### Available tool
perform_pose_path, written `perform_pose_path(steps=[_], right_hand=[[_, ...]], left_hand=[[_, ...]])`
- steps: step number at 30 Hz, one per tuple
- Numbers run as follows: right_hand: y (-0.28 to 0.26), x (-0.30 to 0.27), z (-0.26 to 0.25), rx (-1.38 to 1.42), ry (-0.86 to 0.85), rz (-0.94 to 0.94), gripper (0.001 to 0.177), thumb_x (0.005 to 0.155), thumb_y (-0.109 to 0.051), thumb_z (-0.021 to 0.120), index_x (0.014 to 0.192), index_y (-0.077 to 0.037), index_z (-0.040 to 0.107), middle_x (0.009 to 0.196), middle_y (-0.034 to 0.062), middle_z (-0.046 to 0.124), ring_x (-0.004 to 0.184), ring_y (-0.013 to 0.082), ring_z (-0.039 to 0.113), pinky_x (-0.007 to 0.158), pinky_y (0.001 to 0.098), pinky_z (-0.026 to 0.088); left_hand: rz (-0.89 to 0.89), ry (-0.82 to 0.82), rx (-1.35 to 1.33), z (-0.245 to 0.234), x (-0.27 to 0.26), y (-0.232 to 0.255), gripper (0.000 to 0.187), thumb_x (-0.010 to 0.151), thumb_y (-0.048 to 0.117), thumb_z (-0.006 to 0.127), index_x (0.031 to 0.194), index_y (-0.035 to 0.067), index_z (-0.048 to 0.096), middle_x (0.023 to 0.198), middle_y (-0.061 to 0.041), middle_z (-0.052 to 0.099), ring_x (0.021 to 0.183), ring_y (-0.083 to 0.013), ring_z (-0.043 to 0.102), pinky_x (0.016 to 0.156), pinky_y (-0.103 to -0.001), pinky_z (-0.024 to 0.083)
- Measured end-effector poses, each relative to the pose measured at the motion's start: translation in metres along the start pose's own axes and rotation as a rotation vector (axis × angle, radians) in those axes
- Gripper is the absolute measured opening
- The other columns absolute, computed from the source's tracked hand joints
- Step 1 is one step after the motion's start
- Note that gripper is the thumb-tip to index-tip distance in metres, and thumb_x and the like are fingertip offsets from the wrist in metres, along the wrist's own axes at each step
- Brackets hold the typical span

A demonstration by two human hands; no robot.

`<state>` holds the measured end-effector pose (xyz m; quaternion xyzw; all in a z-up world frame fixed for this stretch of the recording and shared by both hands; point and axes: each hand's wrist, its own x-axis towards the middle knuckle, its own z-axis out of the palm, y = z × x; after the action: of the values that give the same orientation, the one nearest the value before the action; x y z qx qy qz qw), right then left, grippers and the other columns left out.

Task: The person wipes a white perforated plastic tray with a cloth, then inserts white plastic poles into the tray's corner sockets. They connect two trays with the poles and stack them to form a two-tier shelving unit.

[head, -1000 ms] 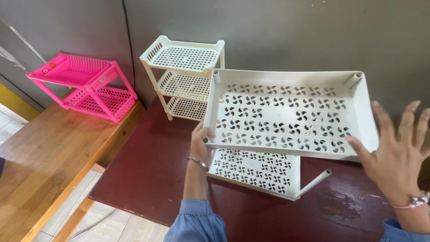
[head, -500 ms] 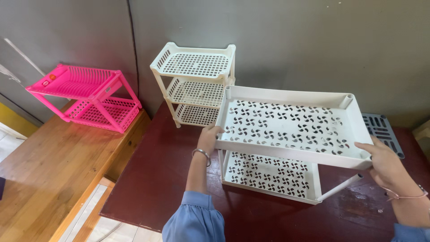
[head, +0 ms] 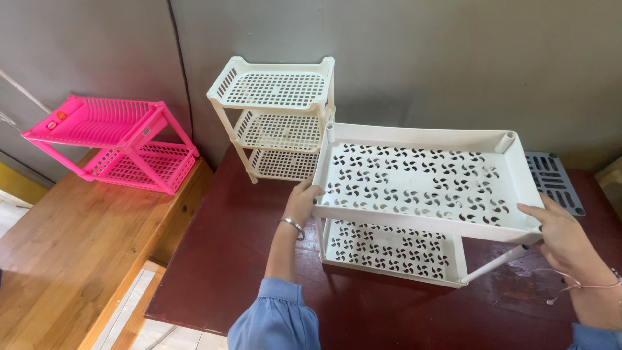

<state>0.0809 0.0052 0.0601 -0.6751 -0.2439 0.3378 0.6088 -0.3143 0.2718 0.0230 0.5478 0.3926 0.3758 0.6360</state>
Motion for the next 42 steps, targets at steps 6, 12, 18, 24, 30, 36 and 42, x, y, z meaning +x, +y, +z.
perform_pose_path(steps=[6, 12, 18, 24, 30, 36, 42], right_hand=[[-0.004, -0.003, -0.002, -0.048, 0.034, 0.059, 0.052, 0.102, -0.015, 0.049, 0.15, 0.004, 0.047, 0.143, 0.0242, 0.057, 0.129, 0.032, 0.055, 0.109, 0.0431, 0.041], [0.007, 0.003, -0.007, -0.067, -0.005, 0.042, 0.052, 0.101, -0.015, 0.053, 0.148, 0.007, 0.047, 0.137, 0.0254, 0.059, 0.125, 0.0324, 0.056, 0.109, 0.0447, 0.04], [0.015, 0.007, -0.017, -0.143, -0.046, 0.054, 0.057, 0.1, -0.019, 0.055, 0.149, 0.007, 0.045, 0.135, 0.0243, 0.06, 0.125, 0.03, 0.056, 0.107, 0.0421, 0.041], [0.006, -0.006, -0.006, -0.118, -0.064, 0.036, 0.061, 0.099, -0.027, 0.053, 0.152, 0.001, 0.043, 0.136, 0.0198, 0.059, 0.121, 0.029, 0.056, 0.102, 0.0452, 0.044], [-0.004, -0.015, -0.003, -0.051, -0.096, 0.159, 0.069, 0.097, -0.042, 0.049, 0.153, -0.004, 0.039, 0.133, 0.02, 0.058, 0.121, 0.0334, 0.055, 0.103, 0.0523, 0.043], [-0.007, 0.031, -0.015, -0.105, -0.168, 0.11, 0.068, 0.103, -0.049, 0.035, 0.147, 0.001, 0.044, 0.135, 0.0269, 0.057, 0.125, 0.0327, 0.054, 0.104, 0.0492, 0.042], [0.035, 0.059, -0.033, -0.02, -0.068, -0.028, 0.063, 0.112, -0.042, 0.027, 0.144, 0.009, 0.044, 0.131, 0.0296, 0.056, 0.119, 0.0371, 0.057, 0.104, 0.0526, 0.045]], left_hand=[[-0.011, -0.005, -0.112, 0.002, 0.0, -0.011, 0.063, 0.076, 0.012, 0.058, 0.137, -0.001, 0.062, 0.106, -0.015, 0.072, 0.089, -0.0199, 0.066, 0.078, -0.03, 0.054], [0.018, 0.018, -0.095, 0.003, -0.002, -0.013, 0.064, 0.076, 0.013, 0.059, 0.138, -0.002, 0.062, 0.11, -0.016, 0.072, 0.096, -0.0213, 0.066, 0.084, -0.03, 0.053], [-0.008, 0.025, -0.056, 0.002, -0.011, -0.002, 0.066, 0.078, 0.018, 0.062, 0.142, 0.0, 0.058, 0.118, -0.017, 0.072, 0.103, -0.0228, 0.068, 0.089, -0.032, 0.054], [-0.001, 0.051, -0.059, 0.005, -0.017, 0.0, 0.069, 0.081, 0.026, 0.067, 0.145, 0.003, 0.055, 0.126, -0.019, 0.07, 0.11, -0.0239, 0.069, 0.093, -0.032, 0.054], [0.012, 0.338, 0.535, 0.015, -0.042, 0.041, 0.073, 0.084, 0.038, 0.072, 0.149, 0.012, 0.05, 0.129, -0.017, 0.067, 0.11, -0.0288, 0.067, 0.097, -0.042, 0.051], [0.538, 0.669, 1.496, 0.109, -0.06, 0.055, 0.062, 0.099, 0.053, 0.051, 0.147, 0.015, 0.055, 0.135, -0.003, 0.066, 0.109, -0.0375, 0.063, 0.105, -0.055, 0.043], [1.105, 0.045, 1.288, 0.304, -0.114, 0.003, 0.072, 0.083, 0.074, 0.049, 0.134, 0.027, 0.066, 0.137, -0.008, 0.066, 0.126, -0.0335, 0.063, 0.115, -0.049, 0.043]])
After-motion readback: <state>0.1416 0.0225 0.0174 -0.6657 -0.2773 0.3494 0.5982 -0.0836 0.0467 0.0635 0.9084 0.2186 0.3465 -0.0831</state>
